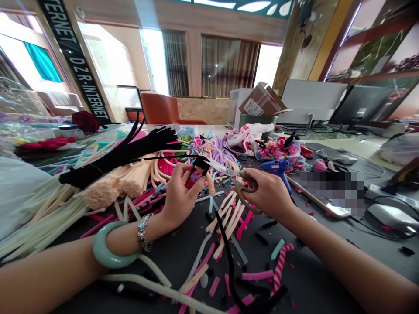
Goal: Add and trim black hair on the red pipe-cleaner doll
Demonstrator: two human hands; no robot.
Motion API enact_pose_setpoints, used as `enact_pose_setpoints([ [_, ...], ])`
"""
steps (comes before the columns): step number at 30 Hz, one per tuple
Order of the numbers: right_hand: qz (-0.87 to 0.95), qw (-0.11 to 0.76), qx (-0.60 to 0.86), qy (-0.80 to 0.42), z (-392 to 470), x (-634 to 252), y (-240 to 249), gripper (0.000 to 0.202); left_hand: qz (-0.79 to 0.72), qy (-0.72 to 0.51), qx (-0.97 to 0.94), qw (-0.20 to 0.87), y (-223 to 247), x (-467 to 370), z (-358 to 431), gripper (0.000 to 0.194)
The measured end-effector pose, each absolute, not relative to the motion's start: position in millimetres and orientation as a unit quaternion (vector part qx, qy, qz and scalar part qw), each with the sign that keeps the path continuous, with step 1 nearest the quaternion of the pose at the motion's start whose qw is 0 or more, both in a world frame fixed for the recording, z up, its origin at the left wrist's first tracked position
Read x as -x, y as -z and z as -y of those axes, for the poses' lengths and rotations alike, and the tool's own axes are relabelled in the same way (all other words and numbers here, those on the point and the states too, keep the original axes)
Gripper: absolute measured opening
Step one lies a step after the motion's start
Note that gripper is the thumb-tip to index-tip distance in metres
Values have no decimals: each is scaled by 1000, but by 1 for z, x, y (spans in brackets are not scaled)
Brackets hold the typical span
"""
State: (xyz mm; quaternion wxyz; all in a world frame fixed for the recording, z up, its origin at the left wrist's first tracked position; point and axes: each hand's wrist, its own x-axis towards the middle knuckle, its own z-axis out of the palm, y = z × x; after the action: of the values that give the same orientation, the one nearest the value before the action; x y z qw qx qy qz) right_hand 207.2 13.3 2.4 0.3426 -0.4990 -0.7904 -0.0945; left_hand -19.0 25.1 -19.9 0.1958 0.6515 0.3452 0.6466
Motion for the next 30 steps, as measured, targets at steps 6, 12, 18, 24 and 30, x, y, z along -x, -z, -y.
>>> enact_pose_setpoints([
  [6,793,348,496,69,-12,-205,-3,23,-336,-651,-657,179,21,20,-26,24],
  [12,799,353,487,21,-8,-203,-7,21,-326,-656,-661,162,20,20,-27,23],
  [18,801,357,479,-40,-7,-203,-10,33,-332,-655,-664,139,20,21,-28,22],
  [24,799,348,490,-14,-5,-204,-11,33,-359,-641,-671,98,21,24,-28,21],
  [30,797,329,504,50,-5,-204,-12,22,-366,-634,-678,62,21,26,-28,22],
])
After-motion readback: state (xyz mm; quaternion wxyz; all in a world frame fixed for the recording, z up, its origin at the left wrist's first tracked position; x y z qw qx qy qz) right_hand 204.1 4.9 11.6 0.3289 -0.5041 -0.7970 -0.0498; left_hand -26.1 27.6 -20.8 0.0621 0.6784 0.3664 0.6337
